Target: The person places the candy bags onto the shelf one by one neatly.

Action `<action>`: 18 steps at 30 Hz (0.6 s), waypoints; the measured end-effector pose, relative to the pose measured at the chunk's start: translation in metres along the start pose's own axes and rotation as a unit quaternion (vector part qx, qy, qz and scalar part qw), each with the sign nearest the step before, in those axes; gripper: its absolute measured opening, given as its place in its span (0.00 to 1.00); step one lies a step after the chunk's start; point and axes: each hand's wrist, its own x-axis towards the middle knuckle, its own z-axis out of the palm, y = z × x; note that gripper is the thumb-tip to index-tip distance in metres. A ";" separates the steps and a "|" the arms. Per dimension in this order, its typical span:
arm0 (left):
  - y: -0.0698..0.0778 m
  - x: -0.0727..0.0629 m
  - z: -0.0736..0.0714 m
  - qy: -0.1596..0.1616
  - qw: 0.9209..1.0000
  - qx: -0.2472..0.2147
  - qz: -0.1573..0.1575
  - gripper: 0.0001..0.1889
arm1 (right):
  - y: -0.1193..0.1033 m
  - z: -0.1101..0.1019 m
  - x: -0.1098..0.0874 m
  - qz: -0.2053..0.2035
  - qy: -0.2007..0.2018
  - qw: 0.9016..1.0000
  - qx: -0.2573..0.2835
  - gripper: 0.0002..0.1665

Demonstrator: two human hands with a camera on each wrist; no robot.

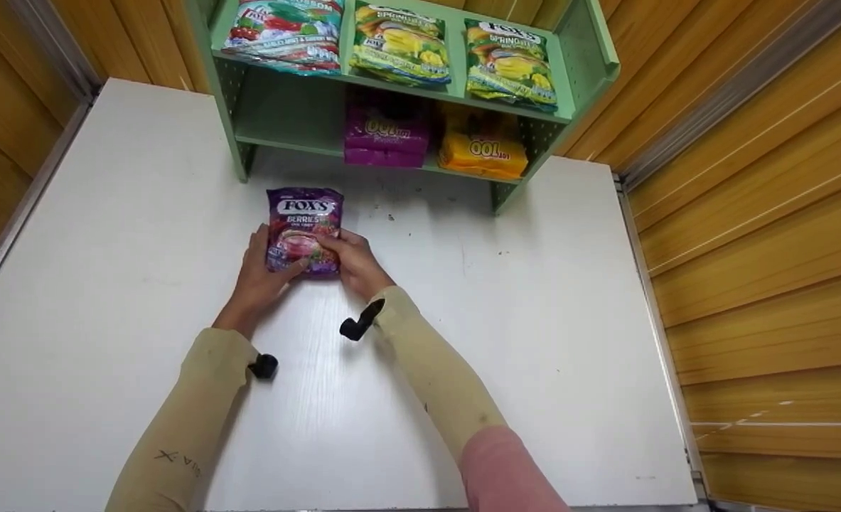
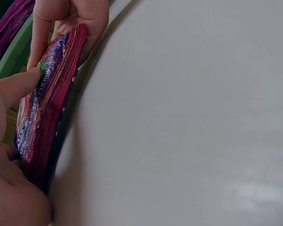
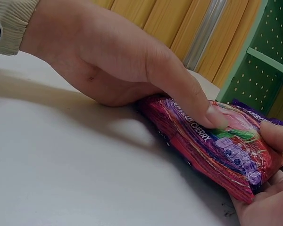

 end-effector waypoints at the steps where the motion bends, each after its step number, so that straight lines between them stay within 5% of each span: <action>1: 0.000 0.000 0.000 -0.001 1.000 -0.001 -0.003 0.55 | 0.000 0.000 0.000 0.000 -0.001 1.000 -0.001 0.15; 8: -0.002 0.002 -0.001 0.004 1.000 -0.020 -0.008 0.51 | -0.002 0.001 0.000 0.002 -0.004 1.000 0.003 0.16; 18: 0.003 -0.001 -0.007 0.001 0.993 -0.105 -0.059 0.46 | -0.004 0.002 -0.002 0.008 -0.005 1.000 0.018 0.14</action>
